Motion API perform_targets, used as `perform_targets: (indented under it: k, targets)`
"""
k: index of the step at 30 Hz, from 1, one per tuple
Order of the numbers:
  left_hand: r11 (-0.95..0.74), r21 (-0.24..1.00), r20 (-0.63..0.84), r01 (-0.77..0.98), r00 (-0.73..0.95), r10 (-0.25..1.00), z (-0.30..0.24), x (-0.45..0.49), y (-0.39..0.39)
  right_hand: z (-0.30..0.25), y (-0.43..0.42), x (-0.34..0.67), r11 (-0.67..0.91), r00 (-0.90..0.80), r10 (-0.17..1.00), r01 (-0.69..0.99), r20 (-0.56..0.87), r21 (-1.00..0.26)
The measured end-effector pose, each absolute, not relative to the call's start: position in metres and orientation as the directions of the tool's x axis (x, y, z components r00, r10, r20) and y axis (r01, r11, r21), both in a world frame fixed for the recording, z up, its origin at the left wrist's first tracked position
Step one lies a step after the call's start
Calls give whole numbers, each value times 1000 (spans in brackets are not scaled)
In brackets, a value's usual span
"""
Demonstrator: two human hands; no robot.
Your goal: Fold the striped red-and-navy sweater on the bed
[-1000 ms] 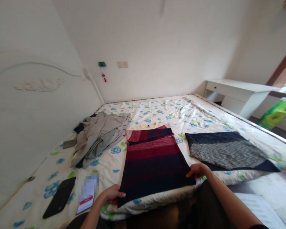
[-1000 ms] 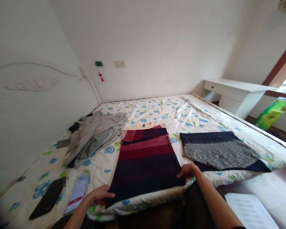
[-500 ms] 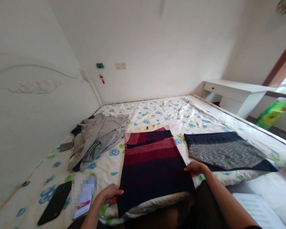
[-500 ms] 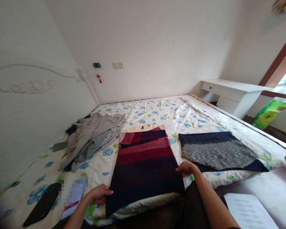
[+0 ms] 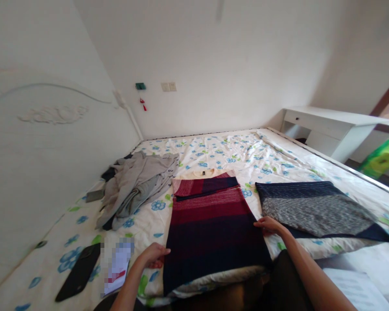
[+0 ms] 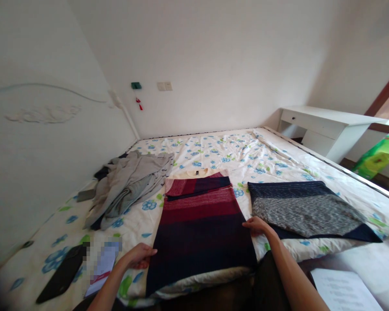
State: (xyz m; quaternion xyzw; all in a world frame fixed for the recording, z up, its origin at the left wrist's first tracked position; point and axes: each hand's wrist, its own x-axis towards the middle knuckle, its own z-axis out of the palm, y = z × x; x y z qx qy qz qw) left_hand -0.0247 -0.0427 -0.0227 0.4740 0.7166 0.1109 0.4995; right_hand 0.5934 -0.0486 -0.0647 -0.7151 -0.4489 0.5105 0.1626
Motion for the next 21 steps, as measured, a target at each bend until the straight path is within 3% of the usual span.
perform_targets:
  k: [5, 10, 21]
  targets:
    - [454, 593, -530, 665, -102, 842, -18, -25, -24, -65, -38, 590, -458, 179, 879, 573, -442, -679]
    - [343, 529, -444, 776, -91, 891, -11, -29, -8, -64, -27, 587, -466, 232, 872, 663, -431, -586]
    - [229, 399, -217, 888, -151, 964, -16, -24, 59, -70, 17, 581, -401, 205, 908, 681, -365, -613]
